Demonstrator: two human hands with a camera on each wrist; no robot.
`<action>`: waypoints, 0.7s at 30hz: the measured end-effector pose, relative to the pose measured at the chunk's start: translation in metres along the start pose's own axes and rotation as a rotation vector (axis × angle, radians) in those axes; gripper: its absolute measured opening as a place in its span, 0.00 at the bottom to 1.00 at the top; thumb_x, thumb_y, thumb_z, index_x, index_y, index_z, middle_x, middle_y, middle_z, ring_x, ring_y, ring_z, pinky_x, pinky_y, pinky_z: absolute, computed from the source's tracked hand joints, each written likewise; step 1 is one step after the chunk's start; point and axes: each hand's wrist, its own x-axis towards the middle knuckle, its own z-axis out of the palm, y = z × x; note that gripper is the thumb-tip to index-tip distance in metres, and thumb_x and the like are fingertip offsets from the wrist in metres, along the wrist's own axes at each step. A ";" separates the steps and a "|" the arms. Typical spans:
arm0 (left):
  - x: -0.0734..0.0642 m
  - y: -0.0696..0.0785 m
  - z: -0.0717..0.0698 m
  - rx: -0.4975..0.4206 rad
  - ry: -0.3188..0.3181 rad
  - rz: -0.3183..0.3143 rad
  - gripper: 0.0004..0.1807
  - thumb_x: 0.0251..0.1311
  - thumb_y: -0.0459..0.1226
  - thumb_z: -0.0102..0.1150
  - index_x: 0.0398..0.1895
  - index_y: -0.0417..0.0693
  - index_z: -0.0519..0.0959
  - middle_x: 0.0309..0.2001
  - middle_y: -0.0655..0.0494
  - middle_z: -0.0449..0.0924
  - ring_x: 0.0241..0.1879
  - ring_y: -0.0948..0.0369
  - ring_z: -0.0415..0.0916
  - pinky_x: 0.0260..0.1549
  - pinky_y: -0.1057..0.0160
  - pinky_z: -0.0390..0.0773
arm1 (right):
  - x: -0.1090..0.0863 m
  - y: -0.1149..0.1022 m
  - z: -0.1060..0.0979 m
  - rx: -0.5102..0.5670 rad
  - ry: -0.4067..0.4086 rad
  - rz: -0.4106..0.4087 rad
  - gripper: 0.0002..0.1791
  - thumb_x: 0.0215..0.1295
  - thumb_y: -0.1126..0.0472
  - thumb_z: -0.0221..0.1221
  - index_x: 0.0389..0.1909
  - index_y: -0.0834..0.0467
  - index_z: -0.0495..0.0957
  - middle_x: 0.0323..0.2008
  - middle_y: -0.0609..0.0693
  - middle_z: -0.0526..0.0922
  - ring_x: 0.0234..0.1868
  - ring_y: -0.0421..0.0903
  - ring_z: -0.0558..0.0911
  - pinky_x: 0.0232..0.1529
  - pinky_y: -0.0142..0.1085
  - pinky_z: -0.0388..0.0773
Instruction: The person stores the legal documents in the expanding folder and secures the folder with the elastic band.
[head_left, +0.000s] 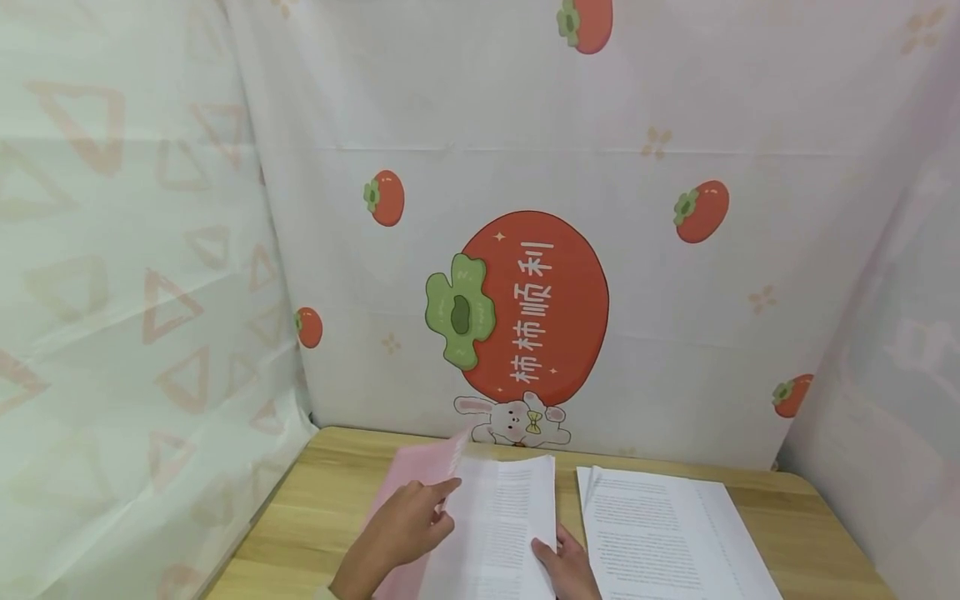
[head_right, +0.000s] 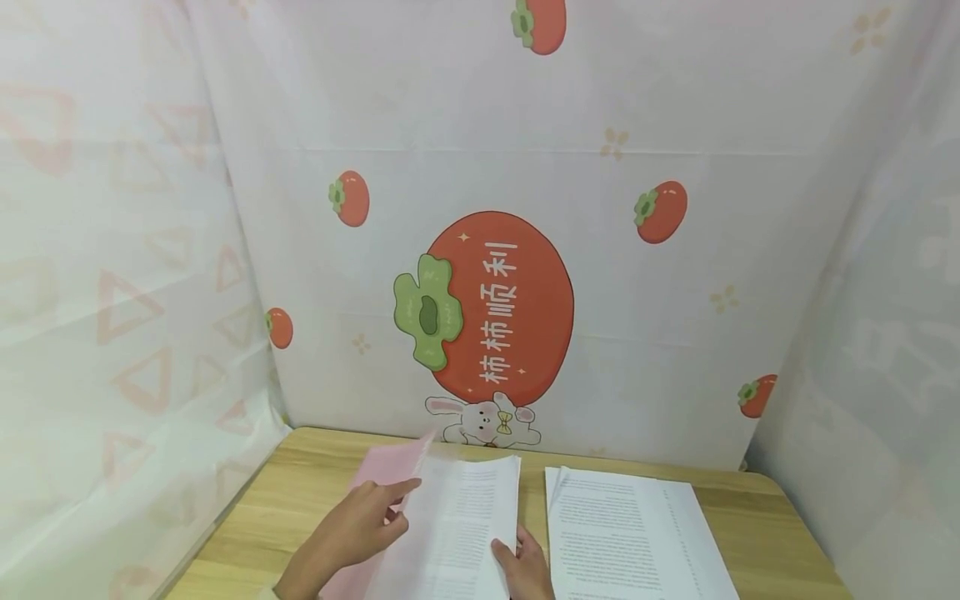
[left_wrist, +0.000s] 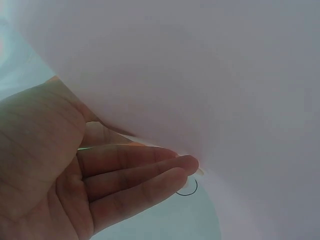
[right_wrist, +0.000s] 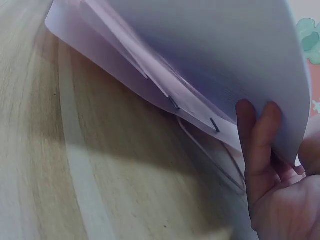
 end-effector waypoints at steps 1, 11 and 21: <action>0.000 0.000 0.000 -0.002 -0.002 0.002 0.25 0.53 0.29 0.56 0.57 0.39 0.83 0.14 0.75 0.49 0.16 0.75 0.44 0.16 0.72 0.52 | 0.000 0.000 0.002 0.000 -0.001 0.005 0.37 0.70 0.63 0.61 0.71 0.78 0.59 0.44 0.62 0.86 0.36 0.49 0.86 0.35 0.38 0.80; 0.001 0.003 0.001 0.032 0.016 0.010 0.24 0.51 0.30 0.57 0.55 0.39 0.83 0.15 0.74 0.52 0.16 0.74 0.48 0.16 0.71 0.54 | 0.003 0.002 0.014 0.104 -0.046 -0.019 0.36 0.73 0.63 0.58 0.72 0.78 0.56 0.43 0.60 0.86 0.37 0.50 0.87 0.35 0.41 0.83; 0.003 0.002 0.000 0.012 0.020 0.009 0.24 0.52 0.29 0.57 0.55 0.37 0.83 0.14 0.75 0.51 0.16 0.75 0.47 0.15 0.72 0.53 | 0.002 -0.007 0.010 0.054 0.004 0.020 0.37 0.72 0.62 0.59 0.73 0.78 0.56 0.44 0.62 0.85 0.37 0.48 0.86 0.35 0.39 0.82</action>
